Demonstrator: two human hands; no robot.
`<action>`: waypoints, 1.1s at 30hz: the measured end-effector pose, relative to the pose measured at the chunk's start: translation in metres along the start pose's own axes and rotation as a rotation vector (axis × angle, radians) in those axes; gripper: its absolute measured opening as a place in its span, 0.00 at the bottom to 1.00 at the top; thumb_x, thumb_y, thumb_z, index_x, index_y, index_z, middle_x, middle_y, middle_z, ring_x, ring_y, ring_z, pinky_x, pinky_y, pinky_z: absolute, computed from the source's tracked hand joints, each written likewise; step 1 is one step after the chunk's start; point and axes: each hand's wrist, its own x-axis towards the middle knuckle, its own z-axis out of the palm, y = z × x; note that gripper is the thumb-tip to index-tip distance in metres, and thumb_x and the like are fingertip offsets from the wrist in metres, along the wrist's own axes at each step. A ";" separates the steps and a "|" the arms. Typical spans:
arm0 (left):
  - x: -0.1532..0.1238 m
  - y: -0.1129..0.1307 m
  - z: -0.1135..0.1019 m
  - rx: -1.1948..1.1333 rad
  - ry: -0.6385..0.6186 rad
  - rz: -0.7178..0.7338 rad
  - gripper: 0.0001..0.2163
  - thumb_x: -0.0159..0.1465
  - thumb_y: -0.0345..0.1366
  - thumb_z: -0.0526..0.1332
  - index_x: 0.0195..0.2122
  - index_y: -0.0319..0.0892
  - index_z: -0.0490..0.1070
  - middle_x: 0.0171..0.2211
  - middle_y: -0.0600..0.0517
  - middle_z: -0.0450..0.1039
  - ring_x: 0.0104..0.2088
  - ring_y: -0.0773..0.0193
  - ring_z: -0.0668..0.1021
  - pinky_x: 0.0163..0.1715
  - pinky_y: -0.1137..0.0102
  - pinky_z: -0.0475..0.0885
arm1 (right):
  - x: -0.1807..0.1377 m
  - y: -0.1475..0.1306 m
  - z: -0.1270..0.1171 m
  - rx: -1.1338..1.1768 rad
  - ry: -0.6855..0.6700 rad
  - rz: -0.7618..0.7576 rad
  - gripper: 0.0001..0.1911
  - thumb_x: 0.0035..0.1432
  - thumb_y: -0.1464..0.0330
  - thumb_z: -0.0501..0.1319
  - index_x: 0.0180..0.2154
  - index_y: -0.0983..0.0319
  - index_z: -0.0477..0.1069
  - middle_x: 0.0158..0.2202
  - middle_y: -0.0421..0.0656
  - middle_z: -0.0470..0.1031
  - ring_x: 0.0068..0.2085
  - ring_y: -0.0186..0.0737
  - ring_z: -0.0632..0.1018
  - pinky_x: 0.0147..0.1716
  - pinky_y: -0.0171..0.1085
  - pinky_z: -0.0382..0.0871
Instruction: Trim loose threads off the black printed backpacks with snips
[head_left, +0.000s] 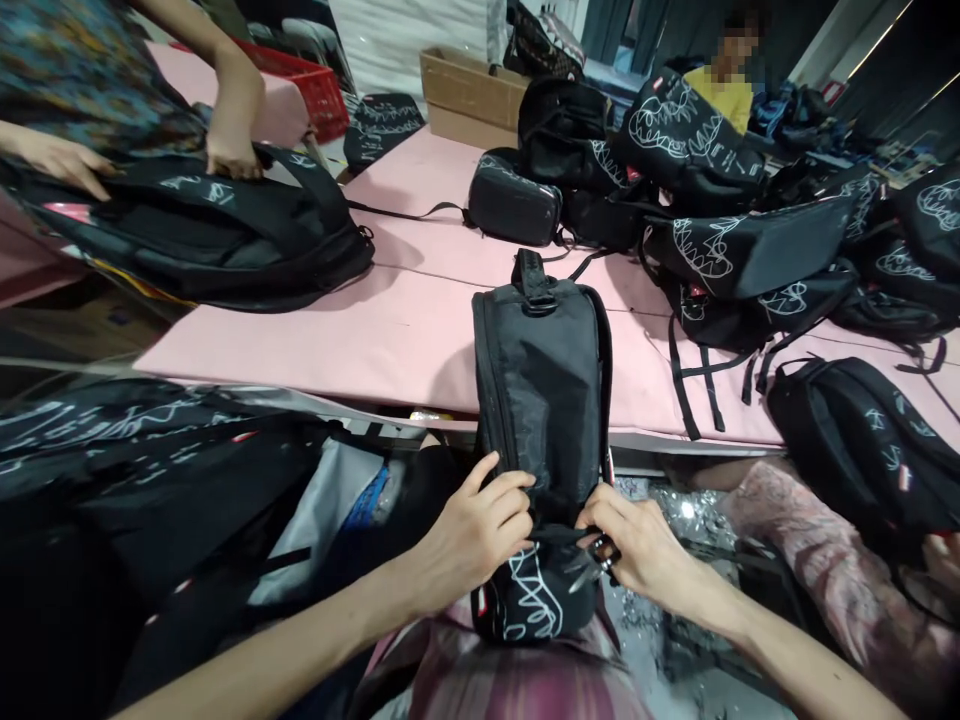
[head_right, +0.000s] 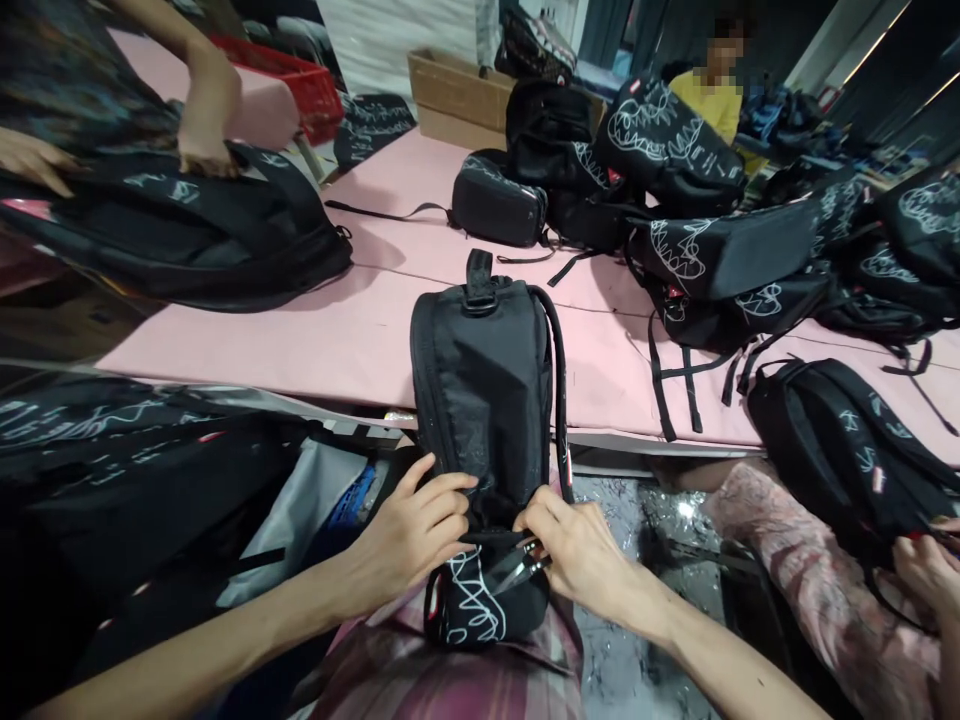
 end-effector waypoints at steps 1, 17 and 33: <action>-0.001 0.001 0.002 -0.006 0.007 0.026 0.07 0.63 0.32 0.55 0.27 0.41 0.66 0.30 0.56 0.73 0.49 0.66 0.70 0.60 0.62 0.41 | -0.003 0.002 0.006 -0.019 0.025 -0.028 0.20 0.45 0.84 0.48 0.39 0.61 0.64 0.34 0.40 0.67 0.29 0.32 0.69 0.24 0.30 0.56; -0.009 -0.003 0.026 -0.109 0.086 0.087 0.09 0.63 0.27 0.52 0.27 0.42 0.66 0.34 0.57 0.76 0.53 0.68 0.67 0.62 0.63 0.36 | -0.011 0.015 0.037 -0.131 0.400 -0.219 0.13 0.63 0.74 0.44 0.36 0.61 0.65 0.28 0.41 0.69 0.24 0.31 0.67 0.23 0.32 0.56; 0.035 -0.042 -0.008 -0.166 0.457 -0.624 0.26 0.59 0.38 0.58 0.57 0.42 0.53 0.57 0.42 0.60 0.59 0.52 0.61 0.56 0.55 0.59 | 0.046 -0.022 0.044 -0.415 0.499 0.363 0.11 0.50 0.82 0.51 0.27 0.60 0.63 0.24 0.38 0.66 0.19 0.32 0.68 0.19 0.34 0.51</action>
